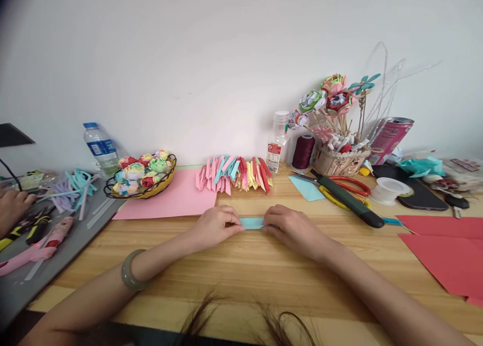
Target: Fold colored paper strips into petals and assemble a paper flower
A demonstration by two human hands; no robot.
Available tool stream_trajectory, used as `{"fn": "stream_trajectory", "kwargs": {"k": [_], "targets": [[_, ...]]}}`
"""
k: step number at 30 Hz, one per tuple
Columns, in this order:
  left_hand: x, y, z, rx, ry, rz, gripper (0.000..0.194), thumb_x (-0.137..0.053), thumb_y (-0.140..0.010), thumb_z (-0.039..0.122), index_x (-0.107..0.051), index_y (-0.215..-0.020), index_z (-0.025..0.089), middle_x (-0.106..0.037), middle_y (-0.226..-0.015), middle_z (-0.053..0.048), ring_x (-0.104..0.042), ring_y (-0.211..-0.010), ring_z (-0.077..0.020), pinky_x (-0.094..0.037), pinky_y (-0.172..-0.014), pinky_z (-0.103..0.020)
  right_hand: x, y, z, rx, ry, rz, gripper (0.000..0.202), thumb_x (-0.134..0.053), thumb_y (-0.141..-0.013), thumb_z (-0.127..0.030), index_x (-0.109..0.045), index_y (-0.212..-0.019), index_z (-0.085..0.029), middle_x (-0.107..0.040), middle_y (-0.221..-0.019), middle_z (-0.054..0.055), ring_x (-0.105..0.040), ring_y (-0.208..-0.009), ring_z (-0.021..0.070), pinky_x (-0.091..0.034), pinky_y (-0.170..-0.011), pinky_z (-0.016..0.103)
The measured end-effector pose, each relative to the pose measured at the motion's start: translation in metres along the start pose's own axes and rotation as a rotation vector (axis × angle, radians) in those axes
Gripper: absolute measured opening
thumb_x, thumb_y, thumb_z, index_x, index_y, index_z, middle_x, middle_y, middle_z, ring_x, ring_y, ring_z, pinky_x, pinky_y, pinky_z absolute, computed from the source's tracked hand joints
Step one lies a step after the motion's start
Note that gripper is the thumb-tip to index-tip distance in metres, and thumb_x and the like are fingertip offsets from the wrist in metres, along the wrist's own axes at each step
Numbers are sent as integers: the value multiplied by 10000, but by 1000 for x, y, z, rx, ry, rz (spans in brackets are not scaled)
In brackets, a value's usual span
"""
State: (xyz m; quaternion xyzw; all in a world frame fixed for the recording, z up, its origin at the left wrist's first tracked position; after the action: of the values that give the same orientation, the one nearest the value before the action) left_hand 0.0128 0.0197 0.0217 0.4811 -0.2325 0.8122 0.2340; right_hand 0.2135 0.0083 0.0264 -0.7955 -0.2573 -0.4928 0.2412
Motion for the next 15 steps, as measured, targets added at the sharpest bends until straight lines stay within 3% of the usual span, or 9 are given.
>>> {"fn": "stream_trajectory", "kwargs": {"k": [8, 15], "targets": [[-2, 0, -1, 301, 208, -23, 225, -537, -770, 341, -709, -854, 222, -704, -796, -6, -593, -642, -146, -395, -573, -235, -4, -1, 11, -271, -110, 18, 252, -454, -827, -371, -630, -794, -193, -647, -743, 47, -566, -663, 173, -401, -602, 277], [-5, -3, 3, 352, 172, -10, 125, -609, -719, 284, -661, -800, 204, -675, -753, 11, -597, -692, -146, -397, -595, -236, -11, -2, 7, -333, -19, 61, 185, -451, -823, -332, -572, -796, -194, -638, -777, 56, -572, -704, 187, -405, -622, 283]]}}
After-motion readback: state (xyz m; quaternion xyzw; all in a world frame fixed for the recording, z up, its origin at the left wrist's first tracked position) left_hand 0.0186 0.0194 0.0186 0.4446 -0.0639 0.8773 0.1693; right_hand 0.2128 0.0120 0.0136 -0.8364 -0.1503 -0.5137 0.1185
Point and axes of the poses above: each hand's wrist, its own y-axis away from the middle knuckle, its own x-axis out of the back of the hand, z = x × y, the point moved 2 cm from there along -y, towards the middle knuckle
